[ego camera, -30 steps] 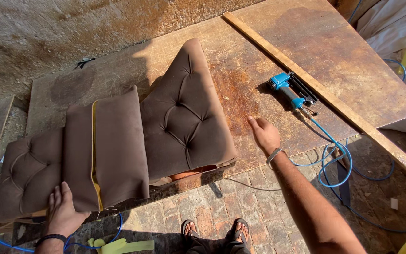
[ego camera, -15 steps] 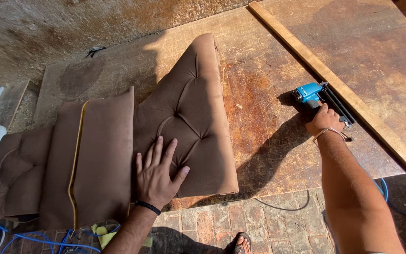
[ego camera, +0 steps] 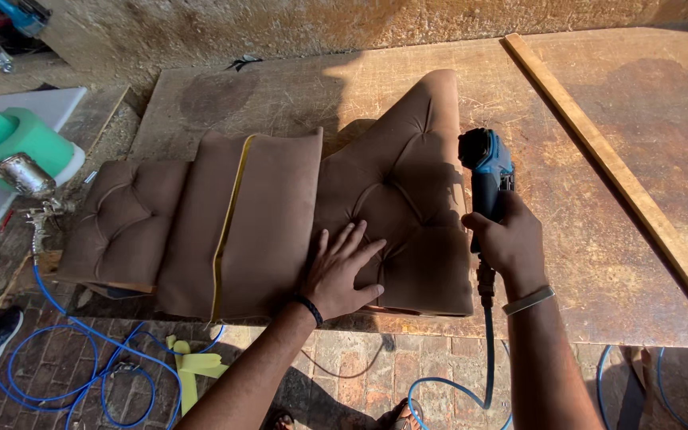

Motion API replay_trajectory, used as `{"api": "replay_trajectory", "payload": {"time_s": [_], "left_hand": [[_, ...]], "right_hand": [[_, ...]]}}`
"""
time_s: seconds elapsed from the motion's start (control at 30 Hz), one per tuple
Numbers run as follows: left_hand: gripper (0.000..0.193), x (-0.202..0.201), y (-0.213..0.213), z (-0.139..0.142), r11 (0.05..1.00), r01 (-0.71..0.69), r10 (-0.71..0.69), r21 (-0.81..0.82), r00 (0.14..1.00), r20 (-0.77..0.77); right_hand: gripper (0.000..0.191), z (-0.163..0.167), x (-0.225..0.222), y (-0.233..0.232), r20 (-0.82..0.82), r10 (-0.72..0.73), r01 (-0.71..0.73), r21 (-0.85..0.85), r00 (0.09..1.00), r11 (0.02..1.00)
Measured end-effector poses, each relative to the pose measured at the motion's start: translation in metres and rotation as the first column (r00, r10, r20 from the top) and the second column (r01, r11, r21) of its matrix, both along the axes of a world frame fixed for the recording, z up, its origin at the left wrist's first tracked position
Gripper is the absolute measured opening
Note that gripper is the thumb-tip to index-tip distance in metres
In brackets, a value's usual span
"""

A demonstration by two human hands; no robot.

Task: The person staples brown fabric onto a wooden frame using a pneumatic staple gun, then places a tufted cushion on the frame and staples a gold zipper strip along the seam. The person trims excess fabric with scissors and adjusts the cushion and fabric edges.

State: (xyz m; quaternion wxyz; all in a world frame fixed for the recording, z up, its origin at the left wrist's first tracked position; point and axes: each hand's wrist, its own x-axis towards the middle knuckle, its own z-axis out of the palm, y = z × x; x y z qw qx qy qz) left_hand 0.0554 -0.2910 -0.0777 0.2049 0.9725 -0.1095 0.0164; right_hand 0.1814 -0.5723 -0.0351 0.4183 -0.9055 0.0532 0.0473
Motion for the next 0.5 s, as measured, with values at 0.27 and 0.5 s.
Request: {"api": "replay_trajectory", "payload": {"time_s": [0.27, 0.5], "left_hand": [[0.112, -0.092, 0.156, 0.054, 0.989, -0.112, 0.127, 0.098, 0.978, -0.167], [0.071, -0.111, 0.232, 0.000, 0.992, -0.103, 0.087, 0.074, 0.976, 0.201]], "right_hand": [[0.063, 0.014, -0.053, 0.129, 0.314, 0.339, -0.117, -0.558, 0.887, 0.822], [0.138, -0.017, -0.181, 0.210, 0.390, 0.697, -0.272, -0.721, 0.602, 0.637]]}}
